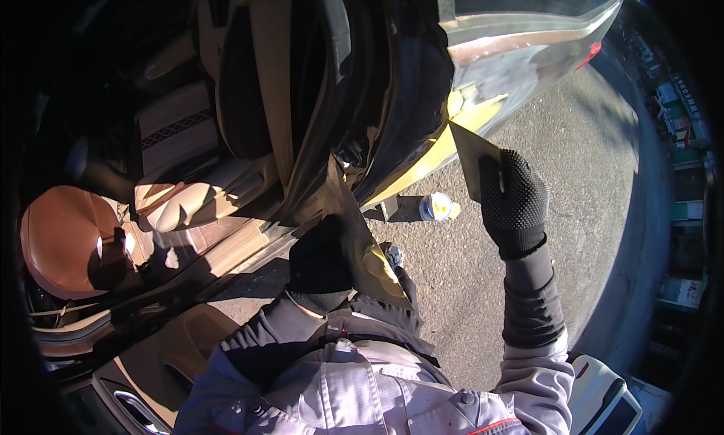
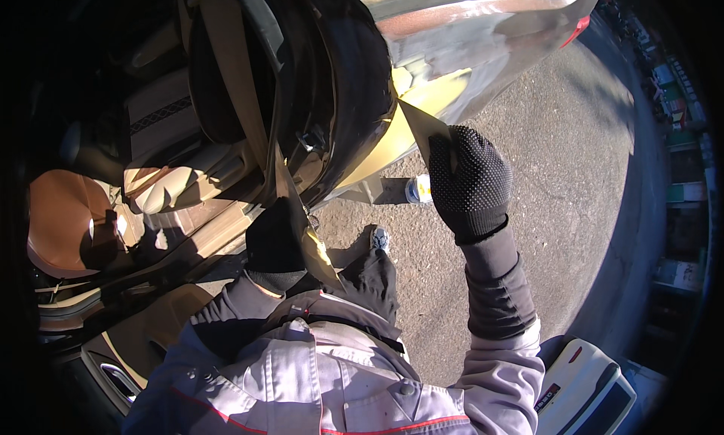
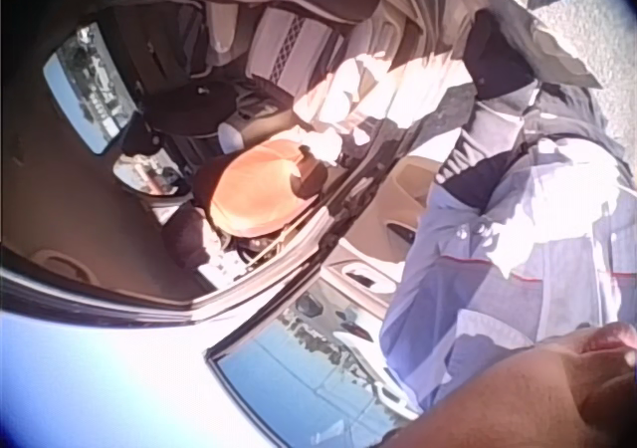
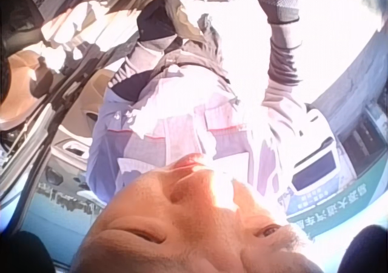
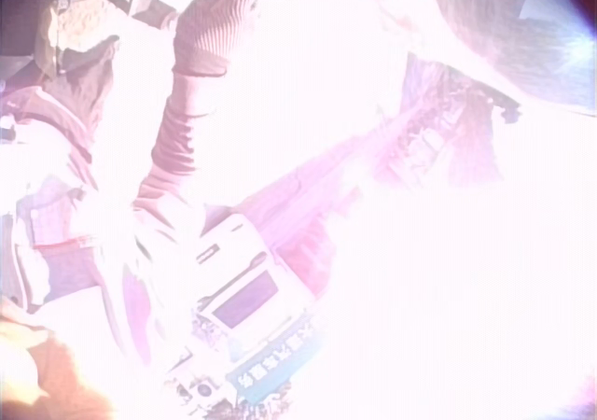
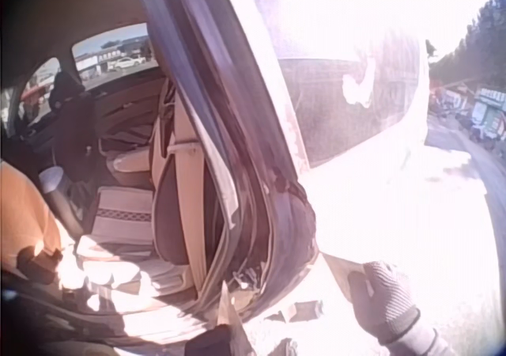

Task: The person applies a yellow body filler to a damaged area on the rear quarter panel of a brown car using a metal spreader. They repeatedly scoop filler from a container and smooth it over the surface, working around the wheel arch and door edge.

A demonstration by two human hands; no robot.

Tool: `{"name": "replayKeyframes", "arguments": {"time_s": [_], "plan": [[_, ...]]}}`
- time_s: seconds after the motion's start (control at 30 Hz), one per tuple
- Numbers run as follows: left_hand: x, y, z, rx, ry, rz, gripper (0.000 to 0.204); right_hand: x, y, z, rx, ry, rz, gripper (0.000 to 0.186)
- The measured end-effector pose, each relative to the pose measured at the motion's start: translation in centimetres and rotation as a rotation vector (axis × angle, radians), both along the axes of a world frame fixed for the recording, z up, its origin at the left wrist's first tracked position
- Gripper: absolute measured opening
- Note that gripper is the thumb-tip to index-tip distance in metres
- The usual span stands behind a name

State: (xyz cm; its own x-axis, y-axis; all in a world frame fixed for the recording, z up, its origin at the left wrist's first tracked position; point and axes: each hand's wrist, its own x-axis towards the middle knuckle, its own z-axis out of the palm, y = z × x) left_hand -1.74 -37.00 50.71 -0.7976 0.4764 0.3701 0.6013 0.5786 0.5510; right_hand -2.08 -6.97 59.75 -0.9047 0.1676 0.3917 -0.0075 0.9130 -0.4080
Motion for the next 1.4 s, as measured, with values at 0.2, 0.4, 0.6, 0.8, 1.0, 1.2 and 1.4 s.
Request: {"name": "replayKeyframes", "arguments": {"time_s": [0.2,0.4,0.6,0.8,1.0,1.2,1.4], "plan": [[0.1,-0.1,-0.2,0.016,0.003,-0.004,0.046,0.1,-0.2,-0.6,0.004,0.014,-0.004,0.015],[0.8,-0.5,-2.6,0.151,-0.201,0.073,0.041,0.3,-0.7,-1.2,-0.045,-0.025,-0.029,0.015],[0.7,-0.4,-3.7,0.149,-0.075,0.099,0.04,0.4,-1.1,-2.0,-0.038,-0.036,-0.028,0.014],[0.4,-0.3,-2.7,0.06,-0.01,0.076,0.037,0.7,-1.5,-3.0,-0.086,-0.077,-0.053,0.013],[0.6,0.0,-2.8,0.211,-0.085,0.108,0.032,0.9,-1.8,-4.0,-0.097,-0.107,-0.092,0.015],[0.9,0.4,-3.8,0.497,-0.375,0.12,0.028,1.2,-2.1,-5.1,-0.165,-0.13,-0.086,0.016],[0.8,-0.2,-3.3,0.795,-0.807,0.146,0.022,1.3,-2.4,-6.5,-0.192,-0.144,-0.075,0.016]]}}
